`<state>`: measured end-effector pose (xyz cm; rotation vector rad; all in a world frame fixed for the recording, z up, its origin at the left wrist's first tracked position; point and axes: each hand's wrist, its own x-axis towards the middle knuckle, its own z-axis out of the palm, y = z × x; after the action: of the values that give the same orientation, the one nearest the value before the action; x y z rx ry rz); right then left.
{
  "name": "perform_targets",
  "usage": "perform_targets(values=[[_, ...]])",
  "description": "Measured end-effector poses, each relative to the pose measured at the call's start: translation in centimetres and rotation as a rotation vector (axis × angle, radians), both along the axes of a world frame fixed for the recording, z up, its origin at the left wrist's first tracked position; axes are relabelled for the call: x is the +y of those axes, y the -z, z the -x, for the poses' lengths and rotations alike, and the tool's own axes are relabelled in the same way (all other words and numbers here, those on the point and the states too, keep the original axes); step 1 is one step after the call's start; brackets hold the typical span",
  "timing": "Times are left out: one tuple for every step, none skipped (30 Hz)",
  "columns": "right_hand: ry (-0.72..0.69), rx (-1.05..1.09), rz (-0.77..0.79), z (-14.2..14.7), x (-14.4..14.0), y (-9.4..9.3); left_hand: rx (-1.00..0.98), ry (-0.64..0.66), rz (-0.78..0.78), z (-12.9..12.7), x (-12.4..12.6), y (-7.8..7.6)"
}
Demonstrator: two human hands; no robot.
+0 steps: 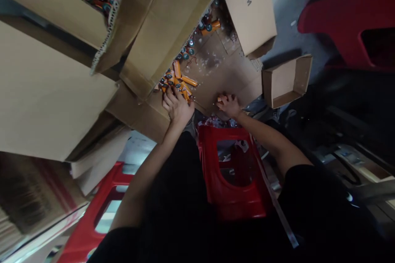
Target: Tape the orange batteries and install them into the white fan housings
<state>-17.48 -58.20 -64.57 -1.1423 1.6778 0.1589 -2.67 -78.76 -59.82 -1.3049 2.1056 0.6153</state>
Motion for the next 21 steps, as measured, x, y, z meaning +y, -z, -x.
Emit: perform_targets(values=[[0.001, 0.0, -0.003, 0.3, 0.1, -0.1, 0.003, -0.002, -0.001, 0.1, 0.0, 0.0], [0.003, 0.009, -0.009, 0.4, 0.1, -0.2, 0.005, -0.006, -0.001, 0.2, 0.1, -0.1], [0.02, 0.036, -0.023, 0.2, -0.1, -0.3, 0.006, -0.011, 0.0, 0.3, 0.1, -0.1], [0.06, 0.082, -0.047, 0.0, -0.3, -0.4, 0.005, -0.014, 0.002, 0.5, 0.2, -0.2], [0.13, 0.141, -0.081, -0.5, -0.7, -0.5, 0.005, -0.015, 0.003, 0.5, 0.2, -0.2], [0.218, 0.2, -0.118, -0.9, -1.0, -0.6, 0.006, -0.014, 0.005, 0.5, 0.2, -0.2], [0.309, 0.248, -0.152, -1.4, -1.3, -0.6, 0.009, -0.011, 0.007, 0.5, 0.2, -0.2], [0.389, 0.281, -0.178, -1.9, -1.5, -0.6, 0.014, -0.007, 0.008, 0.4, 0.2, -0.1], [0.448, 0.295, -0.194, -2.2, -1.5, -0.5, 0.02, -0.002, 0.008, 0.3, 0.2, -0.1], [0.48, 0.295, -0.2, -2.3, -1.5, -0.3, 0.026, 0.002, 0.009, 0.2, 0.2, 0.0], [0.496, 0.291, -0.199, -2.4, -1.4, -0.2, 0.029, 0.006, 0.01, 0.1, 0.2, 0.0], [0.512, 0.292, -0.199, -2.4, -1.2, -0.1, 0.03, 0.007, 0.011, 0.0, 0.2, 0.1], [0.539, 0.296, -0.199, -2.3, -0.9, 0.0, 0.029, 0.006, 0.013, 0.0, 0.2, 0.1], [0.573, 0.304, -0.202, -2.2, -0.7, 0.1, 0.025, 0.003, 0.015, 0.1, 0.2, 0.0], [0.612, 0.316, -0.208, -2.1, -0.4, 0.2, 0.018, 0.001, 0.015, 0.1, 0.2, 0.0], [0.652, 0.33, -0.216, -2.1, -0.2, 0.2, 0.01, 0.002, 0.011, 0.2, 0.2, 0.0], [0.69, 0.345, -0.224, -2.2, -0.1, 0.3, 0.002, 0.005, 0.006, 0.3, 0.2, -0.1], [0.724, 0.358, -0.23, -2.3, 0.0, 0.3, -0.004, 0.009, 0.001, 0.4, 0.2, -0.1], [0.751, 0.368, -0.229, -2.5, 0.0, 0.3, -0.007, 0.013, -0.001, 0.4, 0.2, -0.2], [0.773, 0.373, -0.221, -2.8, 0.1, 0.4, -0.006, 0.015, 0.0, 0.5, 0.3, -0.2], [0.791, 0.37, -0.206, -3.0, 0.1, 0.5, -0.003, 0.016, 0.005, 0.5, 0.2, -0.2]])
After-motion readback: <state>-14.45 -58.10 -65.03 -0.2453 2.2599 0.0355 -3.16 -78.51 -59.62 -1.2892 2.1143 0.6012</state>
